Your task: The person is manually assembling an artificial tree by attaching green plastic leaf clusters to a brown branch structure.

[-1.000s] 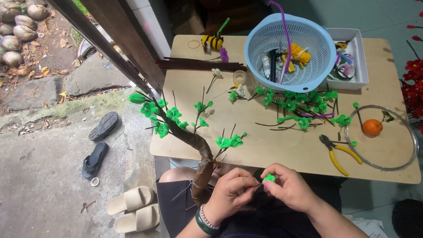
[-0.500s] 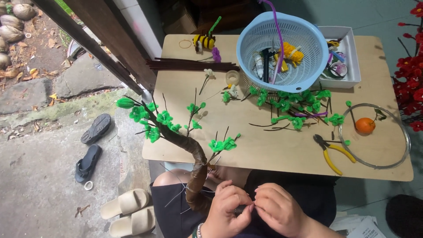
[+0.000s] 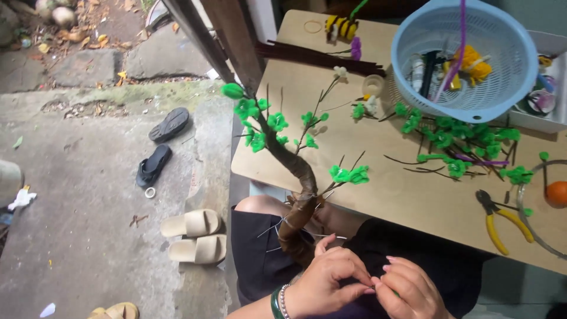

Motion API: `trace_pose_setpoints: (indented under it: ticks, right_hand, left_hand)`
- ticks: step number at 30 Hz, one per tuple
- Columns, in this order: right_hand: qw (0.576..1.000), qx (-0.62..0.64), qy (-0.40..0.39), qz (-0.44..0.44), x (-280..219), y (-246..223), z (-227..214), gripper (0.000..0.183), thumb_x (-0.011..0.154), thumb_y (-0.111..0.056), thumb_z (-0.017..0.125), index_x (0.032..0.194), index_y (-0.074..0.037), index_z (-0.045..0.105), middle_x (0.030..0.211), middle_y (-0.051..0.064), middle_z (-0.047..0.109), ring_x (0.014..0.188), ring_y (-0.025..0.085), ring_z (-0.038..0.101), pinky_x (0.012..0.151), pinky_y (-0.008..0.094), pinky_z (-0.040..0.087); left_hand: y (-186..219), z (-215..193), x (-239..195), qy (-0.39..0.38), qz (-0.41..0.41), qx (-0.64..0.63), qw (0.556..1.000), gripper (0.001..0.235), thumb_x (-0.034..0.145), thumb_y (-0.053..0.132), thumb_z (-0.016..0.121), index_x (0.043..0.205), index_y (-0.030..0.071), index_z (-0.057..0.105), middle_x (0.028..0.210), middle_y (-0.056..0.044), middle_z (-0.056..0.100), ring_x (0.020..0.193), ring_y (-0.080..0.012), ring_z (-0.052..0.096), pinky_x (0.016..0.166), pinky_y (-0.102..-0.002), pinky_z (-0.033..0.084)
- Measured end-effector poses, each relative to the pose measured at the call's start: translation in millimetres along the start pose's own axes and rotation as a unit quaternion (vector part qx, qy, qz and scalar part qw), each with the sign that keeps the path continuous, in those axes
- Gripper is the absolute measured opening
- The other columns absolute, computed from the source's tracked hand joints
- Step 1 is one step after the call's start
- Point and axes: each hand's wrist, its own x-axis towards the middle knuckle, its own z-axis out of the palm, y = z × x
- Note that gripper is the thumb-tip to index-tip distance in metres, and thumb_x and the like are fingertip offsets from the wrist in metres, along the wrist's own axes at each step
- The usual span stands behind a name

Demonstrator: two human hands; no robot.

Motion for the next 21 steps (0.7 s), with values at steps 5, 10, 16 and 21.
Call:
trace_pose_setpoints:
  ticks: [5,10,16,21]
  right_hand:
    - [0.988,0.005,0.019,0.152,-30.1,-41.3,10.8,0.018,0.078,-0.008,0.082,0.089,-0.008,0.067,0.093,0.005,0.066,0.090,0.024,0.074,0.091,0.035,0.066]
    - [0.998,0.000,-0.070,0.004,-18.6,-51.4,12.8,0.009,0.087,-0.004,0.069,0.080,-0.009,0.065,0.093,0.005,0.066,0.092,0.023,0.071,0.084,0.042,0.066]
    - [0.985,0.080,-0.123,0.085,-14.1,-63.9,35.0,0.013,0.090,-0.020,0.069,0.086,-0.007,0.070,0.091,0.007,0.070,0.085,0.025,0.072,0.081,0.035,0.062]
    - [0.935,0.212,-0.180,0.220,6.4,-79.8,48.3,0.005,0.087,-0.014,0.067,0.084,-0.012,0.070,0.082,0.002,0.071,0.073,0.019,0.068,0.071,0.030,0.058]
  left_hand:
    - [-5.4,6.5,-33.1,-0.033,0.005,-0.005,0.999,0.011,0.100,0.036,0.073,0.099,0.027,0.067,0.103,0.014,0.065,0.099,-0.0050,0.066,0.122,-0.044,0.022]
    - [1.0,-1.2,-50.8,0.006,-0.060,-0.132,0.989,0.014,0.096,0.027,0.077,0.090,0.017,0.071,0.092,0.003,0.071,0.084,-0.0119,0.068,0.082,-0.027,0.055]
    - [-12.7,-1.5,-84.0,0.115,-0.029,-0.039,0.992,0.008,0.093,0.022,0.077,0.090,0.020,0.070,0.093,0.004,0.069,0.085,-0.0128,0.068,0.089,-0.031,0.049]
    - [-13.9,-12.1,-98.2,0.159,0.056,-0.039,0.985,0.009,0.097,0.020,0.072,0.094,0.013,0.069,0.096,-0.003,0.070,0.085,-0.0186,0.069,0.082,-0.032,0.051]
